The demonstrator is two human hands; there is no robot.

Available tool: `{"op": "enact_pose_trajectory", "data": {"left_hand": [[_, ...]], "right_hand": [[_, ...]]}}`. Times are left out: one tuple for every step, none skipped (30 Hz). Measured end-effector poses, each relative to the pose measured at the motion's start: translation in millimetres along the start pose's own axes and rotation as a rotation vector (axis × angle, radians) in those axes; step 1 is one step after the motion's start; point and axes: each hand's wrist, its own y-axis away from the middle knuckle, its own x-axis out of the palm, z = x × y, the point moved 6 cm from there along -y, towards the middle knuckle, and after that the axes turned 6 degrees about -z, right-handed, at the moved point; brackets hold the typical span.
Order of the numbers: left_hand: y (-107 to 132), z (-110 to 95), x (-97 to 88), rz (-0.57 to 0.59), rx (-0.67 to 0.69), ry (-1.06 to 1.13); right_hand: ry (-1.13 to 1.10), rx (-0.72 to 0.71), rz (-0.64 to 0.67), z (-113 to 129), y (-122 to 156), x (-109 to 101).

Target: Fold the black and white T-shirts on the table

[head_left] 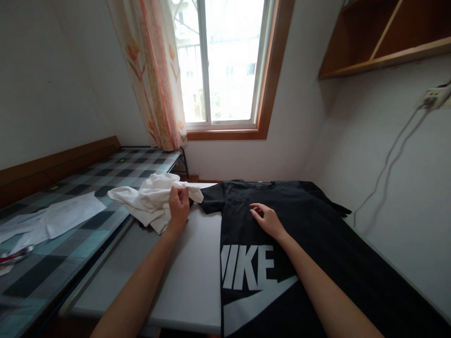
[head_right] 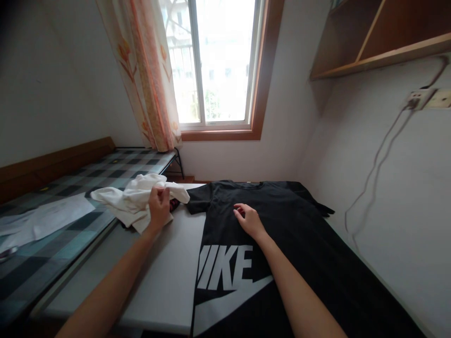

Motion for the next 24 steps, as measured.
{"op": "enact_pose_trajectory", "data": {"left_hand": [[8.7, -16.2, 7.5, 0.077, 0.018, 0.101], [19.4, -33.8, 15.2, 0.165, 0.052, 0.176], [31.5, -51.6, 23.4, 0.269, 0.101, 0.225], [45.1, -68.6, 31.9, 0.392, 0.165, 0.259], [58.9, -83.2, 39.5, 0.519, 0.226, 0.291], [71.6, -94.7, 45.1, 0.627, 0.284, 0.318], [82.3, -102.8, 49.1, 0.720, 0.329, 0.340], [90.0, -107.5, 51.4, 0.785, 0.359, 0.359], [94.2, -109.3, 52.1, 0.823, 0.375, 0.373], [95.3, -109.0, 51.5, 0.834, 0.378, 0.381], [93.5, -107.3, 49.8, 0.821, 0.379, 0.380], [89.7, -104.6, 47.2, 0.790, 0.384, 0.367], [84.8, -101.3, 44.1, 0.751, 0.395, 0.339], [79.7, -97.7, 41.0, 0.710, 0.416, 0.293], [75.3, -93.7, 38.4, 0.680, 0.447, 0.226], [71.8, -89.2, 36.5, 0.659, 0.486, 0.142], [69.5, -84.0, 35.3, 0.646, 0.528, 0.048], [68.1, -78.0, 34.5, 0.638, 0.568, -0.048], [67.3, -71.2, 33.9, 0.632, 0.601, -0.142], [66.5, -63.2, 33.2, 0.625, 0.620, -0.231], [65.3, -54.4, 32.1, 0.611, 0.623, -0.309], [63.5, -44.8, 30.3, 0.594, 0.608, -0.376], [61.0, -34.3, 28.1, 0.579, 0.578, -0.435], [58.0, -23.3, 25.5, 0.567, 0.537, -0.486]], "right_hand": [[-0.094, -0.011, 0.016, 7.5, 2.4, 6.0], [-0.176, -0.019, 0.038, 15.2, 5.4, 12.8], [-0.246, -0.028, 0.061, 22.9, 9.0, 20.1], [-0.305, -0.043, 0.081, 30.3, 12.6, 27.1], [-0.353, -0.063, 0.095, 37.1, 16.0, 33.3], [-0.396, -0.087, 0.101, 42.7, 18.8, 38.4], [-0.432, -0.109, 0.105, 46.9, 20.9, 42.3], [-0.462, -0.120, 0.107, 49.4, 22.1, 45.1], [-0.490, -0.115, 0.109, 49.9, 22.2, 46.7], [-0.520, -0.090, 0.109, 48.9, 21.3, 47.4], [-0.549, -0.047, 0.109, 46.6, 19.6, 47.1], [-0.581, 0.010, 0.104, 43.6, 17.3, 45.9], [-0.624, 0.075, 0.084, 40.1, 14.5, 43.1], [-0.688, 0.142, 0.037, 35.9, 11.4, 38.3], [-0.774, 0.211, -0.038, 30.8, 8.2, 32.1], [-0.875, 0.279, -0.133, 24.3, 5.5, 25.1], [-0.978, 0.344, -0.243, 16.2, 3.6, 18.1], [-1.067, 0.404, -0.356, 6.6, 2.6, 11.9], [-1.127, 0.460, -0.456, -3.8, 2.6, 7.2], [-1.153, 0.517, -0.534, -14.9, 3.2, 4.3], [-1.151, 0.577, -0.588, -25.9, 4.3, 3.2], [-1.133, 0.637, -0.623, -36.3, 5.8, 3.4], [-1.110, 0.692, -0.641, -45.2, 7.3, 4.5], [-1.090, 0.731, -0.647, -51.9, 8.4, 5.9]]}}
